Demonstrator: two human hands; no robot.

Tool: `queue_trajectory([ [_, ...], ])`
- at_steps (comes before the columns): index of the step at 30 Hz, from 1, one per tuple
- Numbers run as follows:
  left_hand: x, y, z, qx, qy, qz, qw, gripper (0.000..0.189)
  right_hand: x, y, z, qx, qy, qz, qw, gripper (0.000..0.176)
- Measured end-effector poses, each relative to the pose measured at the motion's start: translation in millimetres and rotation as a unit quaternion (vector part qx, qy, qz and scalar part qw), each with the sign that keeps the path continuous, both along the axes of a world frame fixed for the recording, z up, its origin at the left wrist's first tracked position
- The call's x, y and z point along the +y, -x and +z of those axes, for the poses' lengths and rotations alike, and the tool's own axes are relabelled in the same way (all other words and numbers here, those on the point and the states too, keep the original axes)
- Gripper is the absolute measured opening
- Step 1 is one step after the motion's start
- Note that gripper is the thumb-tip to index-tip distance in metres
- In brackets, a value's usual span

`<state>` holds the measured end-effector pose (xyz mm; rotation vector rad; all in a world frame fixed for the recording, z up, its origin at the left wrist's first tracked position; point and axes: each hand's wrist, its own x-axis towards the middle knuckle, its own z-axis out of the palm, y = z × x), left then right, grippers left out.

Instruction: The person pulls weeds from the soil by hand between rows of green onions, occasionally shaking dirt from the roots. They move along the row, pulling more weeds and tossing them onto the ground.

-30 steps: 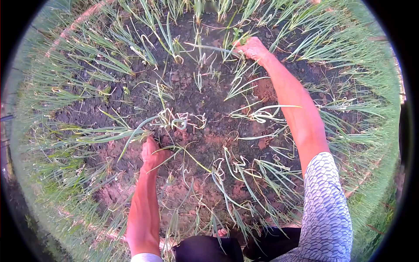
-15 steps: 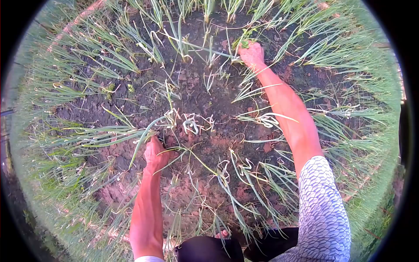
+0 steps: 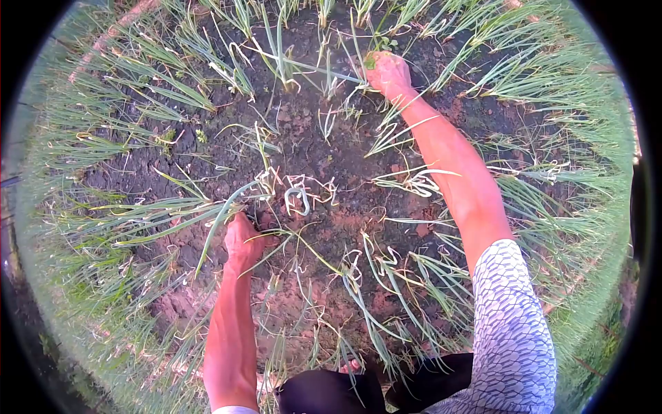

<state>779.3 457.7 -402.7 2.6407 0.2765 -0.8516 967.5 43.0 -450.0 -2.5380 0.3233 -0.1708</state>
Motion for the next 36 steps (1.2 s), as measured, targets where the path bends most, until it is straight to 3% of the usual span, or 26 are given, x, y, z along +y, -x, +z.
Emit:
queue_trajectory([
  [1, 0.6, 0.7, -0.9, 0.000, -0.006, -0.004, 1.000, 0.072, 4.1, -6.0, -5.3, -0.016, -0.069, 0.003, 0.997, 0.023],
  [3, 0.7, 0.1, -2.3, -0.002, -0.016, -0.011, 1.000, 0.073, -7.4, 1.8, -8.8, -0.141, 0.141, 0.114, 0.973, 0.021],
  [5, 1.2, -0.7, -1.5, -0.004, 0.002, -0.001, 1.000, 0.074, 1.8, 12.1, 10.7, -0.098, 0.089, 0.078, 0.988, 0.022],
  [7, -0.8, 1.3, -1.6, 0.004, 0.010, 0.007, 1.000, 0.074, -3.2, 7.4, 2.4, -0.043, 0.107, 0.095, 0.989, 0.026],
  [8, -1.9, 0.8, -0.6, 0.009, 0.010, 0.009, 1.000, 0.075, -8.3, 17.7, 5.0, -0.053, 0.018, 0.092, 0.994, 0.031],
  [9, -2.4, 0.0, 1.0, 0.013, 0.008, 0.012, 1.000, 0.076, -12.5, 20.4, 9.0, -0.001, -0.077, 0.013, 0.997, 0.030],
  [11, -8.4, -3.4, 14.6, 0.008, -0.012, 0.000, 1.000, 0.076, -3.3, 28.8, 58.3, 0.041, -0.276, -0.114, 0.954, 0.025],
  [12, -5.8, -3.6, 11.6, 0.002, -0.013, -0.002, 1.000, 0.077, -17.5, 17.7, 41.2, -0.038, -0.248, -0.092, 0.964, 0.018],
  [14, -1.5, -0.9, 3.4, -0.004, -0.013, -0.009, 1.000, 0.077, -11.6, 2.7, 51.6, -0.102, -0.214, -0.143, 0.961, 0.017],
  [17, 0.2, 0.2, 0.0, -0.006, -0.008, -0.011, 1.000, 0.079, -33.1, -25.0, 31.6, -0.069, 0.077, -0.098, 0.990, 0.022],
  [21, 5.1, 3.5, -8.4, -0.049, 0.000, -0.016, 0.999, 0.082, -42.7, -29.8, 17.4, -0.010, 0.212, 0.005, 0.977, 0.023],
  [25, -7.9, -5.2, 17.4, -0.001, 0.029, 0.005, 1.000, 0.076, -45.9, -41.0, 6.8, -0.010, 0.226, 0.024, 0.974, 0.026],
  [28, -14.2, -11.6, 24.0, 0.025, 0.045, 0.031, 0.998, 0.078, -41.8, -47.6, 11.6, 0.091, 0.217, -0.018, 0.972, 0.024],
  [29, -15.3, -11.2, 26.4, 0.014, 0.053, 0.030, 0.998, 0.078, -40.9, -41.2, 10.3, 0.019, 0.184, -0.023, 0.983, 0.023],
  [32, -17.7, -10.6, 33.0, -0.003, 0.084, 0.042, 0.996, 0.080, -60.5, -43.5, -4.4, -0.005, 0.201, 0.034, 0.979, 0.023],
  [33, -17.2, -10.8, 32.3, 0.004, 0.084, 0.047, 0.995, 0.081, -85.0, -58.6, -35.3, 0.059, 0.167, 0.054, 0.983, 0.023],
  [34, -17.1, -11.4, 31.0, 0.008, 0.086, 0.053, 0.995, 0.082, -64.2, -39.6, 9.4, 0.074, 0.065, 0.012, 0.995, 0.021],
  [36, -16.5, -12.3, 25.2, 0.007, 0.073, 0.058, 0.996, 0.081, -45.6, -25.7, 35.5, 0.062, -0.213, -0.101, 0.970, 0.019],
])
